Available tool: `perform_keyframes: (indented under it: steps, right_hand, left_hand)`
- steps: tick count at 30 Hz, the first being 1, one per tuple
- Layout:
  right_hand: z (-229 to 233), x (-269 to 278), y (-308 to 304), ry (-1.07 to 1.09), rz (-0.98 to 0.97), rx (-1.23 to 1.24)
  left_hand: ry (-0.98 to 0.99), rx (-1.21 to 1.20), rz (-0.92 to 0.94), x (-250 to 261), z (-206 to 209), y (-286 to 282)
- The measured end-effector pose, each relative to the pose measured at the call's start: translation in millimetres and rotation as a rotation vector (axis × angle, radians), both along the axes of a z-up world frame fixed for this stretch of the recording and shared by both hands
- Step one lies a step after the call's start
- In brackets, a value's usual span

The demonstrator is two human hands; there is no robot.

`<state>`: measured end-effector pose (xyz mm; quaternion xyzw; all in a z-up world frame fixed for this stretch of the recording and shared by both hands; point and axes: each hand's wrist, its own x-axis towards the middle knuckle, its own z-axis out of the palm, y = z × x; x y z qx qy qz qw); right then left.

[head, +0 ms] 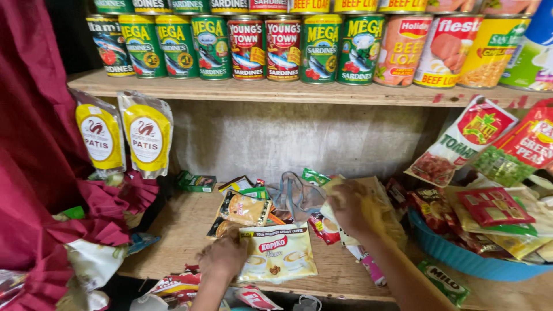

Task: The person wipes a wooden shelf with a cloth, then picks up and places various canned goods and packaged items to arrange them neatly. The person handles cans of sardines, beef loaf, condensed milk, and packets of coffee and sauces, stacking and aligning them on the shelf.

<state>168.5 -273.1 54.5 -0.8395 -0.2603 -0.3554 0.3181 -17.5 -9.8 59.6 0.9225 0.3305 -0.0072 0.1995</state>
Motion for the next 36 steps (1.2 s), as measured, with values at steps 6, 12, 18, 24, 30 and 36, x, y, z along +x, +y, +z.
perform_keyframes:
  steps: [6,12,18,24,30,36]
  right_hand:
    - [16.2,-8.0,-88.9,0.194,-0.286,-0.231]
    - [-0.7,-37.0,-100.1,-0.078,0.314,-0.301]
    - [15.5,-56.9,-95.1,-0.178,0.138,-0.201]
    - [53.7,-84.3,-76.8,-0.075,-0.008,0.137]
    - [22.0,-74.6,-42.8,0.323,0.388,0.769]
    - [-76.7,-66.7,15.1,0.996,0.199,0.796]
  left_hand:
    - [-0.136,-0.080,0.023,26.9,-42.3,2.7]
    - [-0.545,-0.569,-0.084,68.1,-80.7,8.9]
    - [-0.581,-0.109,-0.128,67.9,-83.4,-7.1]
    - [-0.452,-0.127,-0.062,63.8,-83.1,-12.5]
    - [-0.706,-0.893,-0.184,78.7,-117.4,15.6]
    - [-0.686,-1.363,-0.005,61.0,-98.2,12.4]
